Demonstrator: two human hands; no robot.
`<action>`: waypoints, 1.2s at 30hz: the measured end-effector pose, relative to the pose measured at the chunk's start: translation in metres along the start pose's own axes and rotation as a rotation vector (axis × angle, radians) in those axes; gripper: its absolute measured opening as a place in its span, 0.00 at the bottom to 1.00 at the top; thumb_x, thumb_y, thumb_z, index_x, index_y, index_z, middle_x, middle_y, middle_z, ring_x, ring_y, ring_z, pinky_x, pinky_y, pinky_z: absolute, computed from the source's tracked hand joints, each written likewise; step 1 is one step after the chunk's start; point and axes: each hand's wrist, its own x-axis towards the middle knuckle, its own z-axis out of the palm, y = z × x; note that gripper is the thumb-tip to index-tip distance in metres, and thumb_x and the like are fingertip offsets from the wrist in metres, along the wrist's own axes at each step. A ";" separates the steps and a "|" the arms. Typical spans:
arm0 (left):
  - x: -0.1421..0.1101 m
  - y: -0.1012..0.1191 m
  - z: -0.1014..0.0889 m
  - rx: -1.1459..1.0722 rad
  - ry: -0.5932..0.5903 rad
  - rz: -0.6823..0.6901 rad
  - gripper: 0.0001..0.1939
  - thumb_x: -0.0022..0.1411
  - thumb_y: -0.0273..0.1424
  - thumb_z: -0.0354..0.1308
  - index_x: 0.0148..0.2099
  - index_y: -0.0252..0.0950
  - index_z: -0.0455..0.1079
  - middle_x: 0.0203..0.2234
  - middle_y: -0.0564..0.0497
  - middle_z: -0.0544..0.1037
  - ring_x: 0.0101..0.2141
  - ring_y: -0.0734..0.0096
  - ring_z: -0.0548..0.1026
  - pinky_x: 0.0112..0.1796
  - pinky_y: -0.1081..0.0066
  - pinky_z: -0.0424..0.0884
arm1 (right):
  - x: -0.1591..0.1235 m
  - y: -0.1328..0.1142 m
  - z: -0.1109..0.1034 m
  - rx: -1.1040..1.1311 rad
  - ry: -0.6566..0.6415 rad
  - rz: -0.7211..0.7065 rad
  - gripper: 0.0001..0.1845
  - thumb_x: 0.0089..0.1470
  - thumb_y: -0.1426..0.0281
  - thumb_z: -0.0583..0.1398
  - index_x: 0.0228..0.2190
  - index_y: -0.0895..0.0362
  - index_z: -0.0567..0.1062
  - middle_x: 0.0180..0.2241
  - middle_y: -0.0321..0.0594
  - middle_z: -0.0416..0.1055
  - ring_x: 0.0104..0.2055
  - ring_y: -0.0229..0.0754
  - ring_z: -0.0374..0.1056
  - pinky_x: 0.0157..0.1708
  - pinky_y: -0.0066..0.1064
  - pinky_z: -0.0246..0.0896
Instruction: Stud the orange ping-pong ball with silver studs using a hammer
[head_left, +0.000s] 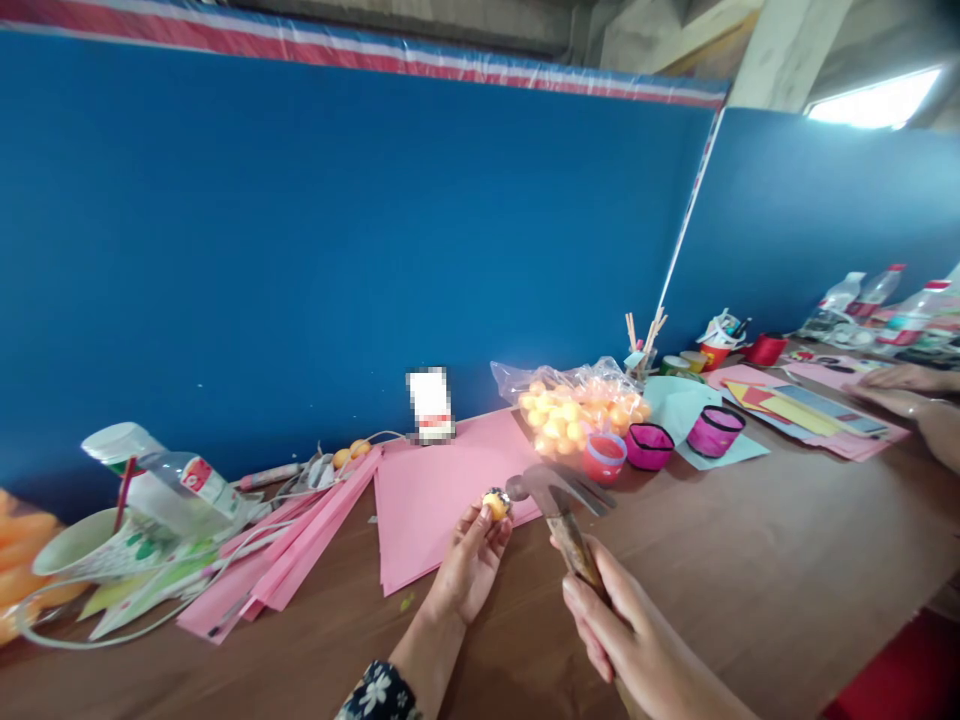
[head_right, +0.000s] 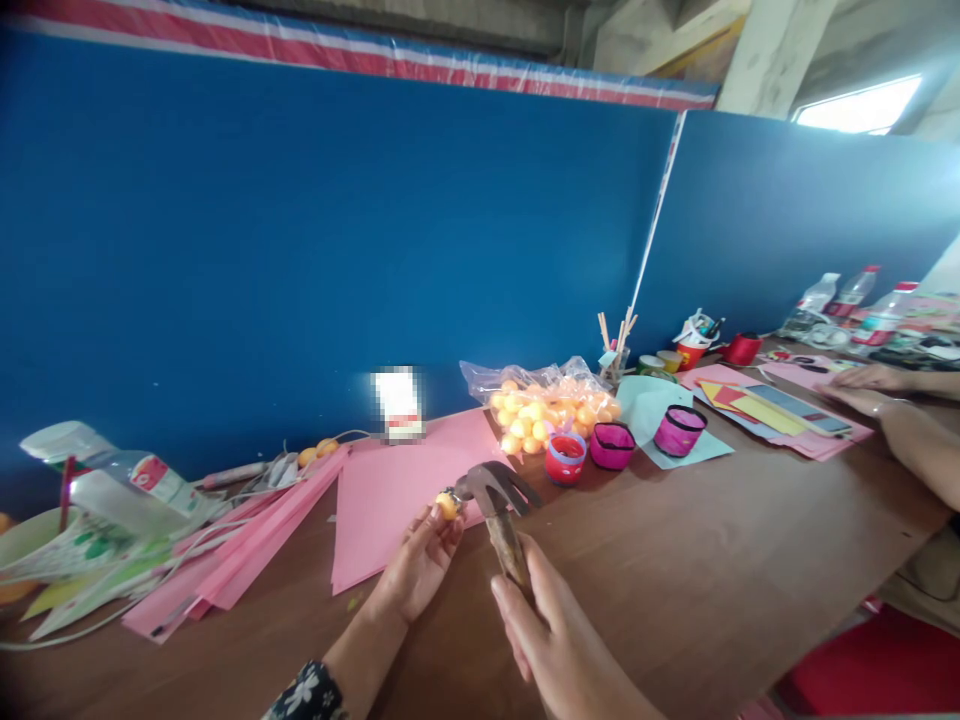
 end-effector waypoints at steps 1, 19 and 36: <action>0.000 0.000 0.000 0.005 0.010 0.005 0.06 0.55 0.26 0.58 0.37 0.34 0.71 0.34 0.50 0.77 0.36 0.75 0.75 0.41 0.77 0.70 | 0.000 0.000 0.000 -0.005 0.002 -0.002 0.23 0.58 0.57 0.47 0.52 0.54 0.56 0.19 0.27 0.54 0.18 0.32 0.52 0.20 0.25 0.55; 0.000 0.000 -0.002 -0.011 0.007 -0.023 0.07 0.55 0.28 0.58 0.38 0.33 0.72 0.35 0.48 0.77 0.35 0.74 0.75 0.39 0.76 0.70 | 0.001 -0.005 0.000 0.030 -0.015 -0.013 0.20 0.59 0.58 0.47 0.48 0.55 0.58 0.18 0.26 0.54 0.17 0.31 0.51 0.20 0.24 0.53; -0.004 0.002 0.002 0.018 -0.045 -0.071 0.19 0.54 0.29 0.59 0.50 0.37 0.67 0.38 0.47 0.77 0.39 0.68 0.75 0.43 0.70 0.69 | -0.003 -0.002 0.000 0.023 -0.019 0.025 0.21 0.59 0.58 0.47 0.50 0.55 0.56 0.18 0.26 0.54 0.17 0.31 0.51 0.20 0.25 0.54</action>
